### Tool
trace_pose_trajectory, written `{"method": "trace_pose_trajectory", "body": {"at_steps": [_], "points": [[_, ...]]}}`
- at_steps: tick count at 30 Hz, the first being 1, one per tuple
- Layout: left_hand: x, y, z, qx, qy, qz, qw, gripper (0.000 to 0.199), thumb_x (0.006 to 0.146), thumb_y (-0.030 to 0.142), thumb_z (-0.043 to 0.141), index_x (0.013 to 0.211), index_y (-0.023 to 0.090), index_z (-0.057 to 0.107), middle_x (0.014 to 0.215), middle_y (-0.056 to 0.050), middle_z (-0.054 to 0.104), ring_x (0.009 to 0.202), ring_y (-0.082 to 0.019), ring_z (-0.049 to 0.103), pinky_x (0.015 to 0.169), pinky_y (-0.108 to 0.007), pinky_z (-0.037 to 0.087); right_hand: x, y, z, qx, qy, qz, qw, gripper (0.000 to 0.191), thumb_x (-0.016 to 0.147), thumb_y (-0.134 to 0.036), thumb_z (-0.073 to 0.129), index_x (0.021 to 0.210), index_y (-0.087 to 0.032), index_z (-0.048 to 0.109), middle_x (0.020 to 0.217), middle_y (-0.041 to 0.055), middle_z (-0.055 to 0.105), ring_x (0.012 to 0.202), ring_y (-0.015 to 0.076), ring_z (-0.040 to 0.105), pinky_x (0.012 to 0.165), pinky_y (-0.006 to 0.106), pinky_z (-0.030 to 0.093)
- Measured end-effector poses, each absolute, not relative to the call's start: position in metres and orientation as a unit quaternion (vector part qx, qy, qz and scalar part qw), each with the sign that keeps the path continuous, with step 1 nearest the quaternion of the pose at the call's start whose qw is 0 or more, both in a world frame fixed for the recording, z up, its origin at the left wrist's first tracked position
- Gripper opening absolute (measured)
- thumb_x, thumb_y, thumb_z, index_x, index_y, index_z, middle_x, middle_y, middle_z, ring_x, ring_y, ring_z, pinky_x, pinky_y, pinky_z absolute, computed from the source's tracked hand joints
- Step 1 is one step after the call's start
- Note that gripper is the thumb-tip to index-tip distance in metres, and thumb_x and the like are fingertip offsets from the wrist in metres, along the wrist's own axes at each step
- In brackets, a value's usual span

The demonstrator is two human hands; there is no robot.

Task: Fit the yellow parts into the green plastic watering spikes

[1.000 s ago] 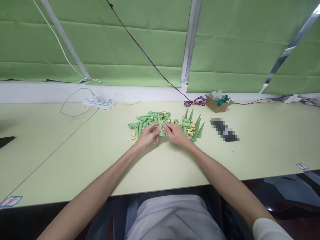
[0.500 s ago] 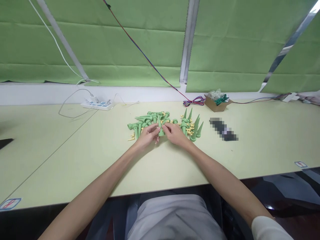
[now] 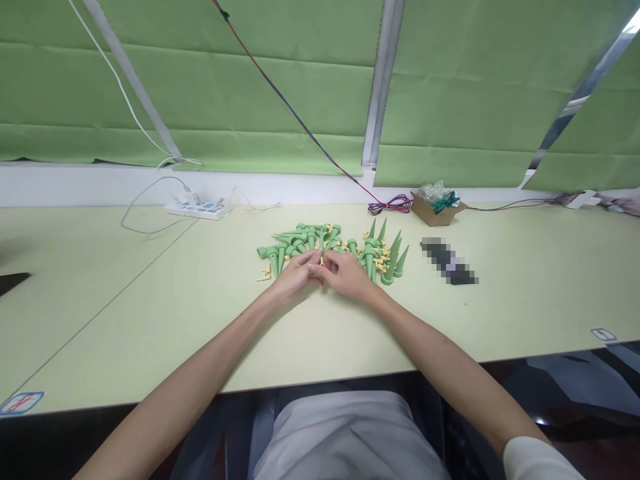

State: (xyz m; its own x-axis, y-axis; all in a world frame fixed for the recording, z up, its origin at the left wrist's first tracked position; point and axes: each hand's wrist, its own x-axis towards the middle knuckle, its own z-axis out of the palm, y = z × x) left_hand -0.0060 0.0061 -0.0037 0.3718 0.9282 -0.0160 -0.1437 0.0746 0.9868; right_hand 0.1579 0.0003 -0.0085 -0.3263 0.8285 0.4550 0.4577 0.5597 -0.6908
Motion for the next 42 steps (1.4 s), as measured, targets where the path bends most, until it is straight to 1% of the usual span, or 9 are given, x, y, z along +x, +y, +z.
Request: {"method": "trace_pose_trajectory", "body": {"at_steps": [6, 13, 19, 26, 31, 33, 36, 39, 42], "points": [[-0.0053, 0.0058, -0.0056, 0.550, 0.367, 0.443, 0.606, 0.038, 0.085, 0.053, 0.076, 0.080, 0.016, 0.068, 0.082, -0.003, 0.064, 0.072, -0.014, 0.062, 0.062, -0.027, 0.056, 0.1572, 0.0000, -0.0087, -0.406, -0.785, 0.222, 0.412, 0.042, 0.095, -0.048, 0.061, 0.068, -0.022, 0.040, 0.061, -0.0048, 0.048, 0.057, 0.0114, 0.038, 0.062, 0.027, 0.030], [-0.0031, 0.0035, -0.0066, 0.544, 0.372, 0.460, 0.595, 0.039, 0.084, 0.055, 0.075, 0.088, 0.016, 0.071, 0.085, -0.006, 0.071, 0.079, -0.019, 0.069, 0.071, -0.033, 0.061, 0.1578, 0.0002, -0.0092, -0.399, -0.785, 0.212, 0.423, 0.044, 0.095, -0.047, 0.059, 0.066, -0.022, 0.038, 0.058, -0.0051, 0.043, 0.056, 0.0114, 0.035, 0.060, 0.027, 0.028], [-0.0033, 0.0042, -0.0099, 0.546, 0.376, 0.469, 0.584, 0.038, 0.086, 0.054, 0.073, 0.090, 0.016, 0.073, 0.089, -0.007, 0.074, 0.084, -0.020, 0.071, 0.075, -0.034, 0.062, 0.1562, -0.0005, -0.0088, -0.400, -0.792, 0.198, 0.417, 0.042, 0.097, -0.046, 0.056, 0.067, -0.021, 0.040, 0.060, -0.0040, 0.047, 0.058, 0.0113, 0.037, 0.061, 0.026, 0.028], [-0.0025, 0.0049, -0.0105, 0.549, 0.384, 0.471, 0.573, 0.031, 0.086, 0.047, 0.073, 0.090, 0.016, 0.073, 0.090, -0.007, 0.074, 0.087, -0.021, 0.072, 0.077, -0.035, 0.062, 0.1566, -0.0015, -0.0082, -0.400, -0.788, 0.204, 0.421, 0.041, 0.097, -0.045, 0.057, 0.068, -0.021, 0.043, 0.060, -0.0039, 0.048, 0.058, 0.0116, 0.038, 0.062, 0.027, 0.028], [-0.0014, 0.0028, -0.0079, 0.542, 0.391, 0.472, 0.575, 0.034, 0.087, 0.050, 0.072, 0.090, 0.016, 0.073, 0.091, -0.007, 0.074, 0.087, -0.022, 0.071, 0.077, -0.036, 0.062, 0.1560, -0.0032, -0.0057, -0.408, -0.786, 0.210, 0.414, 0.040, 0.097, -0.046, 0.057, 0.068, -0.021, 0.043, 0.060, -0.0039, 0.047, 0.058, 0.0125, 0.038, 0.062, 0.027, 0.029], [-0.0007, 0.0025, -0.0069, 0.537, 0.391, 0.473, 0.580, 0.038, 0.087, 0.054, 0.073, 0.087, 0.016, 0.071, 0.088, -0.007, 0.073, 0.085, -0.021, 0.070, 0.077, -0.036, 0.061, 0.1553, -0.0037, -0.0048, -0.414, -0.783, 0.211, 0.414, 0.043, 0.097, -0.047, 0.058, 0.066, -0.022, 0.040, 0.060, -0.0040, 0.045, 0.058, 0.0124, 0.037, 0.061, 0.027, 0.029], [0.0004, 0.0027, -0.0054, 0.515, 0.387, 0.476, 0.599, 0.046, 0.084, 0.060, 0.074, 0.078, 0.016, 0.067, 0.076, -0.005, 0.069, 0.076, -0.018, 0.068, 0.075, -0.034, 0.060, 0.1546, -0.0037, -0.0047, -0.412, -0.779, 0.216, 0.421, 0.047, 0.095, -0.048, 0.060, 0.065, -0.022, 0.036, 0.059, -0.0045, 0.043, 0.058, 0.0121, 0.036, 0.061, 0.027, 0.030], [0.0015, 0.0027, -0.0038, 0.497, 0.390, 0.478, 0.611, 0.048, 0.083, 0.062, 0.076, 0.073, 0.016, 0.063, 0.069, -0.003, 0.065, 0.070, -0.017, 0.065, 0.071, -0.034, 0.060, 0.1545, -0.0033, -0.0054, -0.404, -0.778, 0.220, 0.428, 0.047, 0.095, -0.048, 0.061, 0.065, -0.022, 0.036, 0.058, -0.0050, 0.042, 0.057, 0.0118, 0.036, 0.060, 0.027, 0.029], [0.0012, 0.0026, -0.0021, 0.496, 0.397, 0.478, 0.607, 0.050, 0.083, 0.063, 0.076, 0.071, 0.017, 0.061, 0.066, -0.002, 0.063, 0.068, -0.016, 0.064, 0.070, -0.034, 0.060, 0.1541, -0.0029, -0.0061, -0.406, -0.777, 0.222, 0.425, 0.046, 0.095, -0.048, 0.060, 0.065, -0.022, 0.036, 0.058, -0.0052, 0.042, 0.056, 0.0116, 0.035, 0.060, 0.026, 0.029]]}}
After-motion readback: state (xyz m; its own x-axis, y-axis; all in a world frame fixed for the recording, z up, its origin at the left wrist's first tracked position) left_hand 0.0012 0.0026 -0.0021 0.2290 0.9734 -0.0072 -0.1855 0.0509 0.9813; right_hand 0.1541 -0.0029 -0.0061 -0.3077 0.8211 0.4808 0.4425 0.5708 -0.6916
